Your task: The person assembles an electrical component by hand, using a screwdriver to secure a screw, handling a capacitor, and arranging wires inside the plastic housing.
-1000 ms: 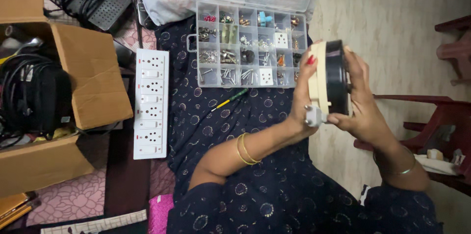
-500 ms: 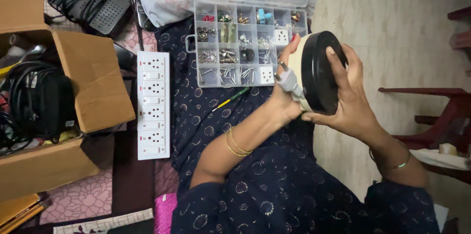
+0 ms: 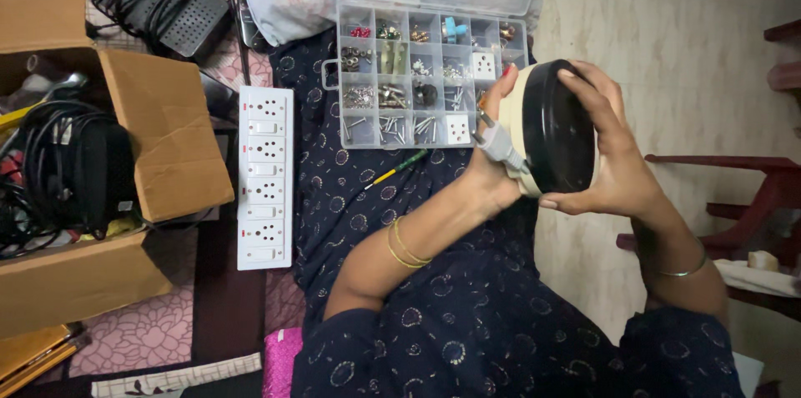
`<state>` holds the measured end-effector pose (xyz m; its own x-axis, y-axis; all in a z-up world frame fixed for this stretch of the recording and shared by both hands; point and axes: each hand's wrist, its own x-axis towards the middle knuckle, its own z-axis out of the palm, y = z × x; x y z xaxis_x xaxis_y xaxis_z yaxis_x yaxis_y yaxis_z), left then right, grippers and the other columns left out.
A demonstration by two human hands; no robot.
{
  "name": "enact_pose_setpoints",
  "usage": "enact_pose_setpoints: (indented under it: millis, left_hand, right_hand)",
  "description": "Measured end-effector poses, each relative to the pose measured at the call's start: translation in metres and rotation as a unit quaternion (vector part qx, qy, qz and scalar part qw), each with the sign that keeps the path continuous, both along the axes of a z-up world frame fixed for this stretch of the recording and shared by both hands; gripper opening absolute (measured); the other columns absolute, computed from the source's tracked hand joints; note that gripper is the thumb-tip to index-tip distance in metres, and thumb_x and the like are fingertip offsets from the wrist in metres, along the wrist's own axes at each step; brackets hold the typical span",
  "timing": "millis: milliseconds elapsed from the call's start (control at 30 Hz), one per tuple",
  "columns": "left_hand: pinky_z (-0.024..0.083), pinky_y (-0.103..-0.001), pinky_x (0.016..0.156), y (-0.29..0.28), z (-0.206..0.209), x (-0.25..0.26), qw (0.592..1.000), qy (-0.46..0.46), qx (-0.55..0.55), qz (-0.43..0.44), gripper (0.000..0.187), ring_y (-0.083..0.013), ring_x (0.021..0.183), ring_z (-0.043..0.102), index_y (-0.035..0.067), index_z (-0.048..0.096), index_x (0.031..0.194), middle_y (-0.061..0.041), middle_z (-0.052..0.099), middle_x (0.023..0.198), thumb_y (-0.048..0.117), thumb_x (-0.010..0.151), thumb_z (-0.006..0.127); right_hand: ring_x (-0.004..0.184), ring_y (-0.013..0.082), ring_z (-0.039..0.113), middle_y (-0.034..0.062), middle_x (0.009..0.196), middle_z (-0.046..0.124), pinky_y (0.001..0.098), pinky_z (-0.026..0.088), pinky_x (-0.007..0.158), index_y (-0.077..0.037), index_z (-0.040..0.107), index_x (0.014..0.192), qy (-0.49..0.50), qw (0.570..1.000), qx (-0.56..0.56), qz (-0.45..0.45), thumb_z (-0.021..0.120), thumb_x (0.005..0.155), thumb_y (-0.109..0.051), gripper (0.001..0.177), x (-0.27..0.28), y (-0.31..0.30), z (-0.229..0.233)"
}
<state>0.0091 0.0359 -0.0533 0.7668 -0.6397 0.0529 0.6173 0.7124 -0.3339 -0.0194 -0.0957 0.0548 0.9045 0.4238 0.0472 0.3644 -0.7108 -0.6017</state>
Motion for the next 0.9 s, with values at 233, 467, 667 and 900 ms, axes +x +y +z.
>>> enact_pose_setpoints:
  millis: [233, 467, 667, 900]
  left_hand:
    - [0.06, -0.039, 0.092, -0.003, -0.005, 0.009, 1.0, -0.008, -0.028, 0.002, 0.047, -0.0225, 0.097, 0.074, 0.006, 0.067, 0.123, -0.01, 0.074, 0.112, 0.05, 0.11, 0.056]
    - [0.061, -0.038, 0.089, -0.006, -0.007, 0.011, 0.999, 0.013, -0.044, -0.025, 0.045, -0.0224, 0.093, 0.075, 0.007, 0.07, 0.117, -0.009, 0.076, 0.107, 0.049, 0.107, 0.058]
    - [0.061, -0.037, 0.084, -0.009, -0.008, 0.008, 1.0, 0.019, -0.006, -0.016, 0.042, -0.0212, 0.089, 0.075, 0.011, 0.071, 0.114, -0.008, 0.076, 0.105, 0.05, 0.104, 0.062]
    - [0.061, -0.036, 0.083, -0.02, -0.008, 0.002, 0.999, 0.028, -0.012, -0.034, 0.041, -0.02, 0.088, 0.074, 0.011, 0.071, 0.116, -0.007, 0.076, 0.103, 0.049, 0.105, 0.063]
  right_hand:
    - [0.159, 0.0325, 0.031, 0.0156, 0.166, 0.028, 0.0449, 0.037, 0.128, -0.009, 0.033, 0.162, 0.006, 0.997, 0.076, -0.007, 0.091, 0.059, -0.04, 0.122, -0.002, -0.004, -0.001]
    - [0.157, 0.0296, 0.033, 0.013, 0.166, 0.026, 0.0433, 0.037, 0.127, -0.007, 0.032, 0.163, 0.062, 0.989, 0.135, -0.002, 0.092, 0.06, -0.04, 0.123, -0.001, -0.009, 0.007]
    - [0.157, 0.0377, 0.032, 0.0203, 0.164, 0.028, 0.0482, 0.033, 0.128, -0.011, 0.036, 0.16, -0.011, 1.0, 0.005, 0.014, 0.092, 0.052, -0.042, 0.125, -0.002, 0.002, 0.008]
    - [0.158, 0.0382, 0.03, 0.0201, 0.165, 0.028, 0.0483, 0.031, 0.129, -0.012, 0.037, 0.159, -0.032, 0.998, -0.031, 0.037, 0.091, 0.049, -0.04, 0.126, 0.001, 0.002, 0.009]
